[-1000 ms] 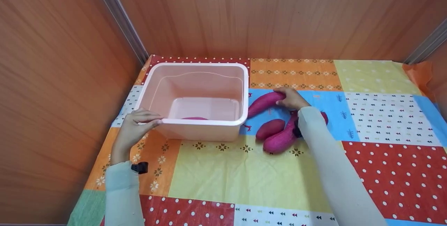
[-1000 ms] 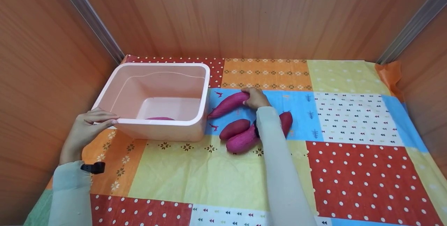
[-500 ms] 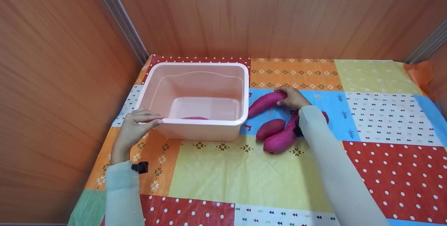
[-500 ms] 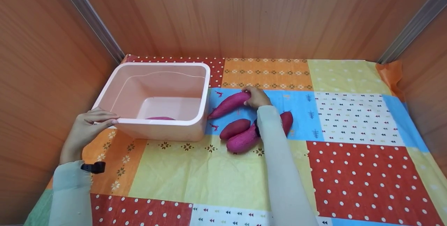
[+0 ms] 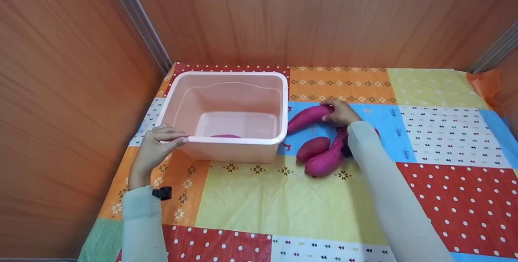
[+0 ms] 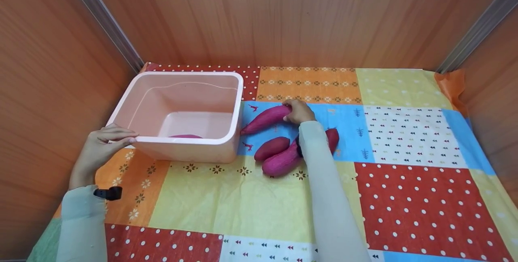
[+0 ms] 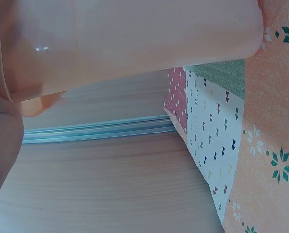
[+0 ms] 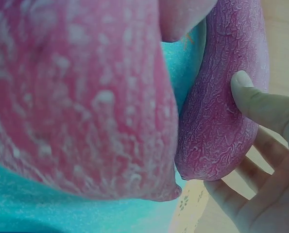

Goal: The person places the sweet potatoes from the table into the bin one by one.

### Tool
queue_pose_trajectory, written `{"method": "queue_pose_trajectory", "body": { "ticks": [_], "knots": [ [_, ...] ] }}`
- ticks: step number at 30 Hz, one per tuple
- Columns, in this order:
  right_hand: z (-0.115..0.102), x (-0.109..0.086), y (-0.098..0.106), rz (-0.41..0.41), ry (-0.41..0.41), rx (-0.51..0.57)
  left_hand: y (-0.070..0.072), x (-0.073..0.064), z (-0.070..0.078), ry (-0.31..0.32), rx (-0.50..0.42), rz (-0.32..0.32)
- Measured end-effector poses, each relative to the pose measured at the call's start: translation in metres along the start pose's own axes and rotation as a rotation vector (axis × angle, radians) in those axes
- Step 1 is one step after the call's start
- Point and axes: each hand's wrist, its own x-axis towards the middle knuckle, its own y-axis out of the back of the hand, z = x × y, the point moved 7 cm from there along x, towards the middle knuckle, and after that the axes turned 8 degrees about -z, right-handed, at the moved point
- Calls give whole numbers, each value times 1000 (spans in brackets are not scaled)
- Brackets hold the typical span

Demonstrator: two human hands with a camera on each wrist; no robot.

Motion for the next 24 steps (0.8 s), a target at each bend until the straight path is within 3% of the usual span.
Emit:
{"method": "queue_pose_trajectory", "body": {
  "ticks": [24],
  "knots": [
    [-12, -19, 24, -57, 59, -76, 0, -1, 0, -7, 14, 4]
  ]
}}
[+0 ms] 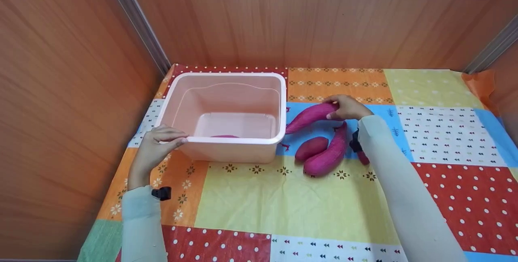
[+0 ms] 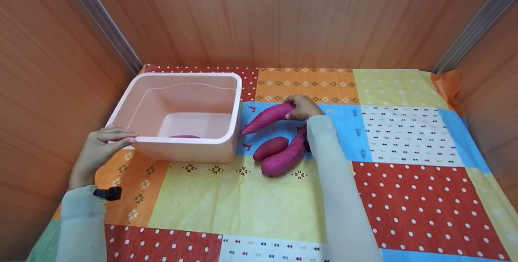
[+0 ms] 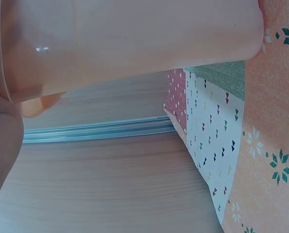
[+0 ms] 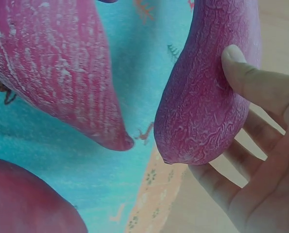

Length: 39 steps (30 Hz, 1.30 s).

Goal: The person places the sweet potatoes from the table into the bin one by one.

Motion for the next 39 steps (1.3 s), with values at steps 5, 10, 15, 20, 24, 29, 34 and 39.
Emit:
{"method": "queue_pose_trajectory", "body": {
  "ticks": [5, 10, 15, 20, 24, 29, 34, 39],
  "knots": [
    [-4, -4, 6, -16, 2, -7, 1, 1, 0, -2, -1, -3],
    [-6, -9, 14, -19, -9, -15, 1, 1, 3, 8, -15, -8],
    [-9, -15, 21, -16, -4, -16, 1, 2, 3, 20, -14, -10],
    [-9, -20, 24, -30, -7, -15, 1, 1, 1, 19, -10, -11],
    [-9, -23, 27, -39, -4, -18, 1, 1, 0, 6, -5, -2],
    [-11, -27, 32, -42, 9, -14, 1, 1, -2, 4, -9, -1],
    [-13, -31, 36, -52, 1, -5, 1, 0, -2, 11, -14, -3],
    [-13, -35, 41, -67, -18, 10, 1, 0, -1, 19, -20, -8]
  ]
}}
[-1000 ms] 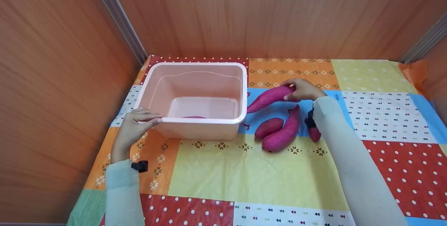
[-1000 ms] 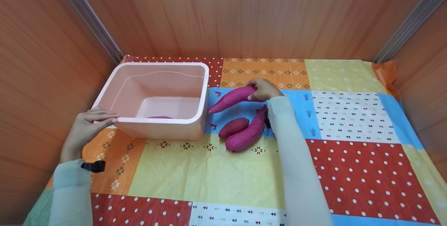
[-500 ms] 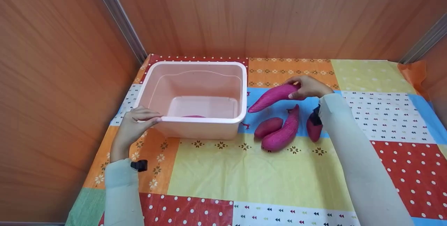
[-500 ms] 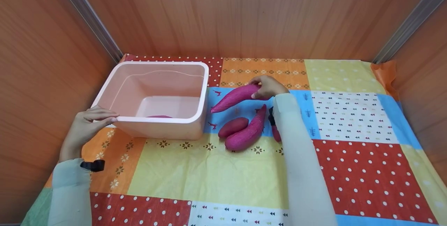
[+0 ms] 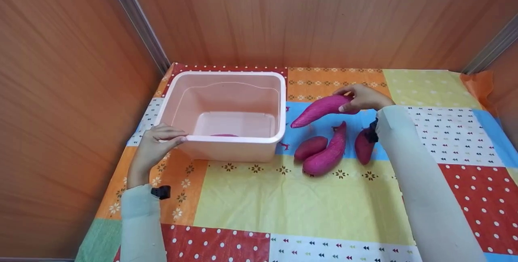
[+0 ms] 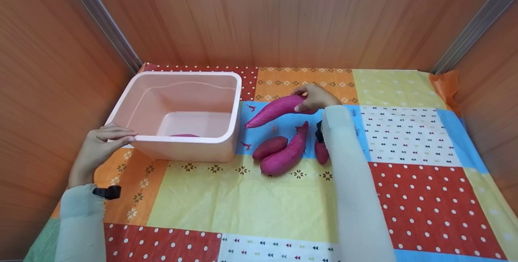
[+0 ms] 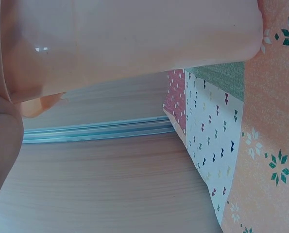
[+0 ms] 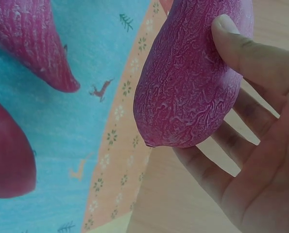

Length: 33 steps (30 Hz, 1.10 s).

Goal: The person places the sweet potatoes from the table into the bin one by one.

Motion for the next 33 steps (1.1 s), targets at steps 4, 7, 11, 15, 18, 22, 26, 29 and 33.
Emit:
{"method": "queue_pose_trajectory", "body": {
  "ticks": [4, 7, 11, 15, 18, 22, 26, 29, 33],
  "knots": [
    [-1, -4, 5, 0, -2, -6, 0, 0, 0, 1, -1, -3],
    [-2, -6, 8, -1, -1, -2, 0, 0, 0, 2, 0, -1],
    [-5, -9, 12, 4, 9, -7, -1, 1, 2, 4, 4, 10],
    [-9, -12, 15, 8, 3, -10, -1, 2, 2, 0, 22, 16],
    [-12, -13, 17, 10, -6, -15, -1, 2, 0, -2, 13, 14],
    [-14, -15, 20, 15, -21, -20, -1, 1, 1, -14, -6, 7],
    [-17, -16, 23, 22, -28, -20, 0, 0, 3, -33, -2, 7],
    [-20, -16, 25, 25, -21, -23, 1, 0, 3, -31, -1, 10],
    [-25, -17, 27, 26, -9, -26, 1, -1, 2, -20, 0, 4]
  ]
}}
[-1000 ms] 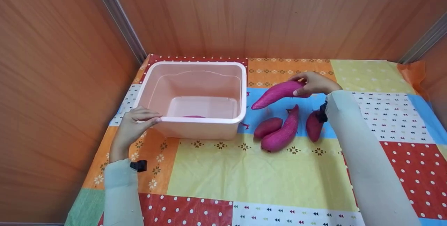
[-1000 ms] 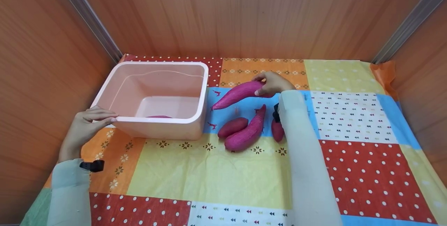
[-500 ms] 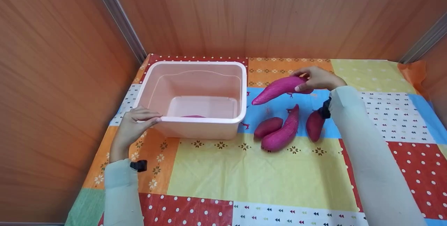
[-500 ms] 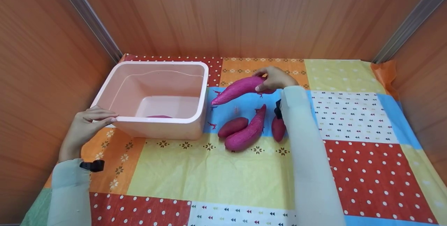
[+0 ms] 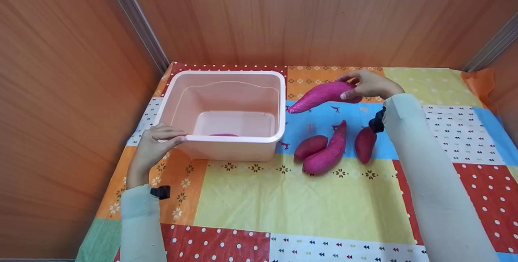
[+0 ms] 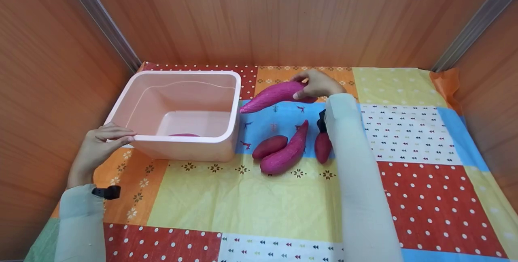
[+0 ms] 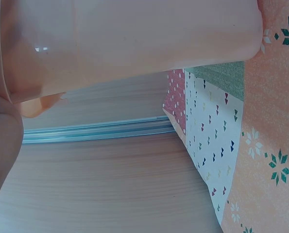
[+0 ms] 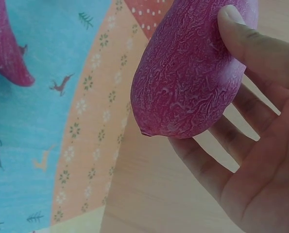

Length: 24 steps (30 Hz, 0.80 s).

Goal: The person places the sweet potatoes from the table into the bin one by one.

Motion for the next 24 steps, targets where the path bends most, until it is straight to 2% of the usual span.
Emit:
{"method": "queue_pose_trajectory", "body": {
  "ticks": [5, 10, 16, 18, 24],
  "knots": [
    [-8, -2, 3, 14, 21, -11, 0, 0, 1, -5, -4, 1],
    [-18, -2, 6, 36, 49, -22, -1, 1, 3, -35, -6, 11],
    [-29, 0, 10, 50, 45, -25, -1, 1, 5, -15, -15, 20],
    [-32, 1, 11, 52, 42, -28, -2, 0, 9, -8, -8, 18],
    [-45, 3, 10, 57, 54, -21, -3, -4, 36, 8, -4, -2]
  ]
}}
